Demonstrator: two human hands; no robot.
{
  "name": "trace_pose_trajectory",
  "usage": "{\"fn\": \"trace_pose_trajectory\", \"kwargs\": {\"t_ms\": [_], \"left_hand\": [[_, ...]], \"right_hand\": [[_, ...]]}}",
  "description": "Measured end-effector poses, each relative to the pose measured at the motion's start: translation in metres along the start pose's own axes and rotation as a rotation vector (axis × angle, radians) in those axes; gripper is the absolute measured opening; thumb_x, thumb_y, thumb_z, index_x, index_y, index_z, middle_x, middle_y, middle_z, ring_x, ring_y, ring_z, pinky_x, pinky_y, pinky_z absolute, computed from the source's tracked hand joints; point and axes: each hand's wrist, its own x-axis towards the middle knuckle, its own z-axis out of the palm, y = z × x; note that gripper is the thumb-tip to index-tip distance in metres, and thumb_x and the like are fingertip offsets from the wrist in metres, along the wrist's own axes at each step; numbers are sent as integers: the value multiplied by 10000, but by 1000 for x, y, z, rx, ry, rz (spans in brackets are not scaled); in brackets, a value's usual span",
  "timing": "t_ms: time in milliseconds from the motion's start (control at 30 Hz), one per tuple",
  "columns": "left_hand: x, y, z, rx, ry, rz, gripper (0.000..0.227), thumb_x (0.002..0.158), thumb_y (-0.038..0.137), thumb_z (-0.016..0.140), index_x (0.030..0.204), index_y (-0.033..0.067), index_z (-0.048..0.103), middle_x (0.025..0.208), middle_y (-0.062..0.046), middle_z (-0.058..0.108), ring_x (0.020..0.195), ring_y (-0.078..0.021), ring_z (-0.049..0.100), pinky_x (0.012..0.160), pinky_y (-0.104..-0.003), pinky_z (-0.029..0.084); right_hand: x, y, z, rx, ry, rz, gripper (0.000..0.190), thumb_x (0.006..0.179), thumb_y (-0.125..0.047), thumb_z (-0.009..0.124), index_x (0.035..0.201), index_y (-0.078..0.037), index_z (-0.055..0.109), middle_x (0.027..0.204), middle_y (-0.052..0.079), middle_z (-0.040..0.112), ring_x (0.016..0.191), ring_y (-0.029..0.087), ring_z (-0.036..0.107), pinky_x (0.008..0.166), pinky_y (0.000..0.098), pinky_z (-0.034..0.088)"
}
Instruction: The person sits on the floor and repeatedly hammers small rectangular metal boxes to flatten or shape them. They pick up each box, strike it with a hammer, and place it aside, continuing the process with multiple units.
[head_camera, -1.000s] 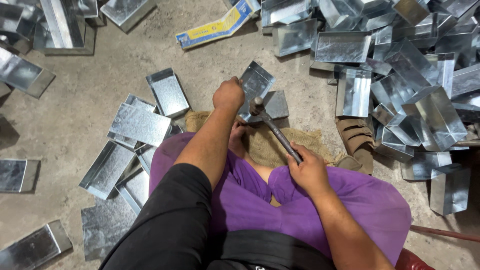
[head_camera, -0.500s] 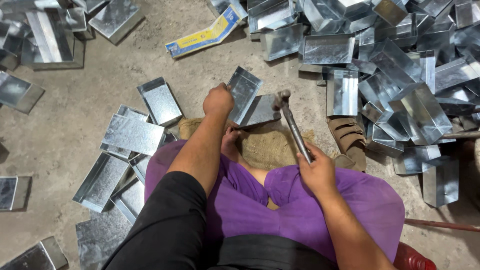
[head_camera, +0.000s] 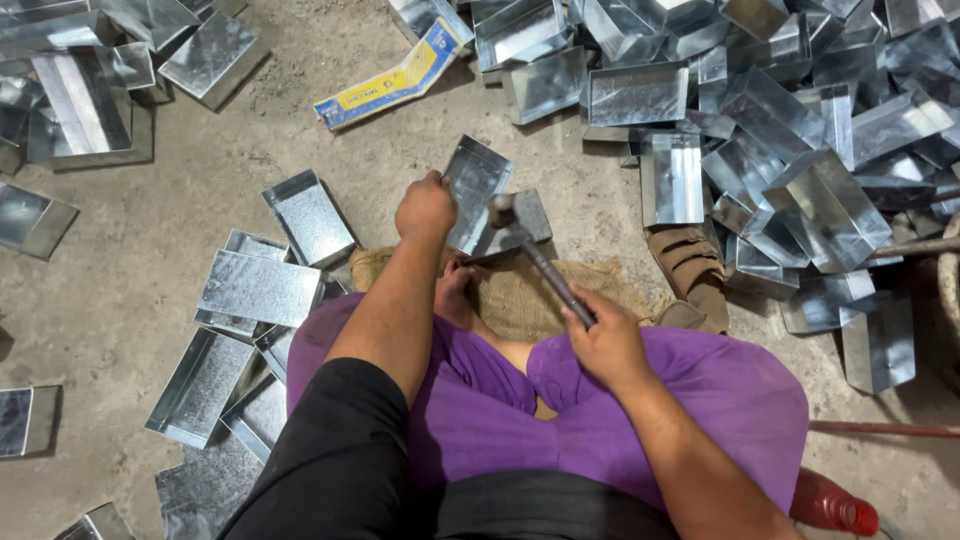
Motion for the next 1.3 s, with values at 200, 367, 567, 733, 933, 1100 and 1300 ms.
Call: {"fn": "trace_pose_trajectory", "kwargs": {"t_ms": [200,367,567,733,933,1100,1300], "left_hand": [[1,-11,-11,41,-127,54,378,1027,445,487,1242,215,696,1225,-146,705,1148,-359,658,954,-487,521],[-4,-13,-20,218,-274,151,377,1011,441,505,1297,275,685,1250,-100,711,1172,-325,664,966,-468,531],[-24,9,-31,506,-101,320,549,989,533,539,1497,330,495,1522,-105,495,1440,-375,406,1176,-691,234],[-47,24,-33,576,-348,447,1299,649,809,832,1594,267,124,1621,-130,237,1473,-437,206,1112,-770,24],[-57,23,-36,609,-235,463,1505,487,596,954,1649,166,100,1599,-69,353,1441,-374,362,1145,-790,134],[-63,28,-36,661,-236,390,1362,563,585,945,1626,169,201,1542,-125,426,1407,-390,419,1124,-712,282],[-70,28,-46,629,-182,390,1294,587,541,946,1618,195,246,1514,-108,473,1383,-370,456,1106,-654,338]], "right_hand": [[8,28,-4,-122,-119,424,328,884,-145,714,1181,-42,622,786,131,733,635,207,720,601,355,558],[5,46,-2,-68,-79,505,281,881,-140,725,1137,-55,648,759,111,728,607,183,679,586,349,528],[7,48,-4,-28,-67,522,294,871,-142,732,1146,-67,662,715,72,700,588,176,660,565,343,506],[10,45,-7,-31,-90,529,317,867,-135,730,1169,-68,661,687,90,679,572,186,640,545,348,489],[10,47,-6,-34,-100,505,320,864,-124,725,1169,-61,650,689,89,680,571,186,642,551,351,492],[8,60,-1,-4,-148,559,334,883,-111,715,1203,-68,628,715,50,682,568,159,633,526,345,475],[22,70,13,270,-158,606,354,896,-103,716,1220,-8,607,677,66,661,538,145,604,486,322,446]]}}
